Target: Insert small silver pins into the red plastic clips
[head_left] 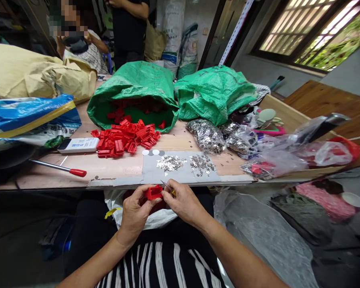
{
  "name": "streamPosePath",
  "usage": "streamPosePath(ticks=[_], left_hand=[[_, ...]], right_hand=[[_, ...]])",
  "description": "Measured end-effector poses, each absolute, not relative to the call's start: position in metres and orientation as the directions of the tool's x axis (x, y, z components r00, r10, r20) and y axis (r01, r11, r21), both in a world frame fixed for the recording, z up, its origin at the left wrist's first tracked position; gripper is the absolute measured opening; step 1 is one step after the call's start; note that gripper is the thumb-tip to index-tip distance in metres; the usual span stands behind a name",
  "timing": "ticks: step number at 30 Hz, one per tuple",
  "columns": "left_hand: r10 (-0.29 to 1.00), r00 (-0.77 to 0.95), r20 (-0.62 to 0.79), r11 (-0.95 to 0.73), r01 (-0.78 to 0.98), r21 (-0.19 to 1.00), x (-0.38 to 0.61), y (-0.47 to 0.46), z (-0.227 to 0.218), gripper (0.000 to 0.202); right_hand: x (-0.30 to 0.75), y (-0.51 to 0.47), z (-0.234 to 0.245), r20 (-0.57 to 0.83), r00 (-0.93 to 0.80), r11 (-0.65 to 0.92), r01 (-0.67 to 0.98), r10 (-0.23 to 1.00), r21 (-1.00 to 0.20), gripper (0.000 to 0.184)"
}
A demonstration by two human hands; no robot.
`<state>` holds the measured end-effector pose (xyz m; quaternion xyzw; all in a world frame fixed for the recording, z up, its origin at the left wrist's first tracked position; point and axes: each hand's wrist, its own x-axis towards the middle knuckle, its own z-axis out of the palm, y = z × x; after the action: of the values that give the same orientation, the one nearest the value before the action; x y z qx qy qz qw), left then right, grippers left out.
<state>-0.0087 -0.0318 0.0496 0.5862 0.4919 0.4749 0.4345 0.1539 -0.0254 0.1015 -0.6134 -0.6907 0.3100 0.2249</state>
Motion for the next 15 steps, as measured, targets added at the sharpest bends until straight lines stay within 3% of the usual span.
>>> streamPosePath(ticks=[8, 15], left_hand=[[0.981, 0.077, 0.18, -0.194, 0.269, 0.943, -0.0107, -0.0318, 0.0491, 0.032], [0.996, 0.017, 0.082, -0.083, 0.086, 0.993, -0.0074, -0.0328, 0.0478, 0.031]], right_hand=[[0.1529, -0.0272, 0.0994, -0.062, -0.157, 0.07, 0.715, 0.986, -0.696, 0.015], [0.1565, -0.0265, 0.0976, -0.037, -0.186, 0.078, 0.577, 0.982, -0.813, 0.017]])
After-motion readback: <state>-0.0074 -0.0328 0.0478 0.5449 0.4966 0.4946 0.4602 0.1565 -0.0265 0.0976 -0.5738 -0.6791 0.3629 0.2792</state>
